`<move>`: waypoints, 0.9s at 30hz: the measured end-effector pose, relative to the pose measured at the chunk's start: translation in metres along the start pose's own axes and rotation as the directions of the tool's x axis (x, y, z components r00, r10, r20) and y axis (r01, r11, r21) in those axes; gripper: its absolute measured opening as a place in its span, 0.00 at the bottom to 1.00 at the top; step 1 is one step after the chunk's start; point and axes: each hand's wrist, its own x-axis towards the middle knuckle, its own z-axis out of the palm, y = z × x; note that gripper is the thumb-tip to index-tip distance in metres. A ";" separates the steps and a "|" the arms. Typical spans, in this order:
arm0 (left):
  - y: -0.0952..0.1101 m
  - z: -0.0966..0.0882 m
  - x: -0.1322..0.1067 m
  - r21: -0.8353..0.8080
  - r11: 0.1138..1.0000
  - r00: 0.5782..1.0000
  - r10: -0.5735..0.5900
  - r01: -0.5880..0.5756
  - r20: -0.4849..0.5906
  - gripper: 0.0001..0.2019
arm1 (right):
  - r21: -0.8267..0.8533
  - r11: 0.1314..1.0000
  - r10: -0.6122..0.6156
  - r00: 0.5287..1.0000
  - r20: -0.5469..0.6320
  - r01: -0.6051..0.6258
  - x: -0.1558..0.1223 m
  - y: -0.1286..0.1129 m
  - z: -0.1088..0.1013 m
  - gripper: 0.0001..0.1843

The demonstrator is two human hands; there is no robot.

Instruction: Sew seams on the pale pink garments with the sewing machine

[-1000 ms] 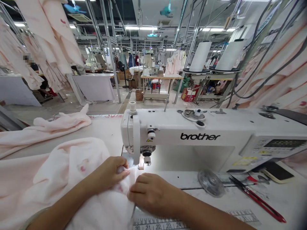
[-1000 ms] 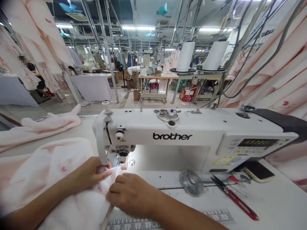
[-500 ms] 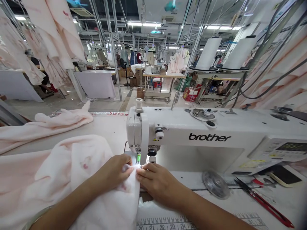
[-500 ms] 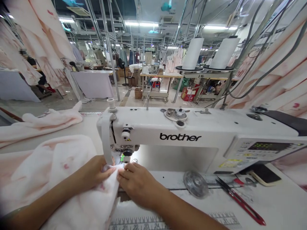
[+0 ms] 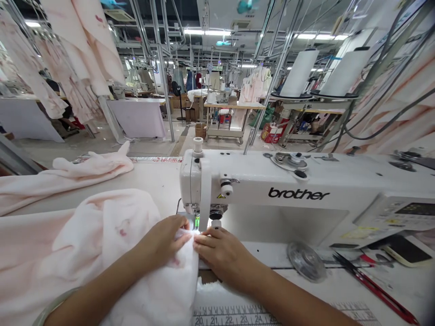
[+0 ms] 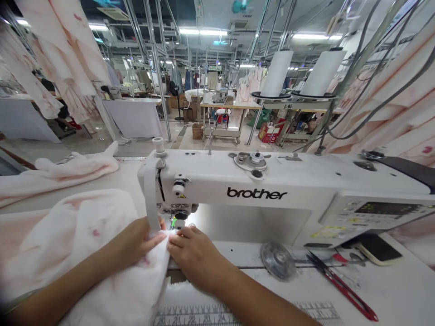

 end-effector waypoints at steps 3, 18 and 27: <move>-0.002 0.002 0.000 0.014 1.000 1.000 0.000 0.000 -0.022 0.07 | -0.004 1.000 0.018 1.000 0.022 -0.018 0.001 0.000 -0.001 0.08; 0.017 0.006 0.002 0.188 0.979 0.997 -0.078 0.081 -0.023 0.08 | -0.015 1.000 0.014 1.000 0.013 -0.013 0.001 -0.002 -0.002 0.07; 0.006 0.014 0.003 0.070 0.988 0.987 -0.130 0.137 -0.096 0.06 | -0.018 1.000 0.011 1.000 0.009 -0.011 0.000 -0.002 -0.003 0.03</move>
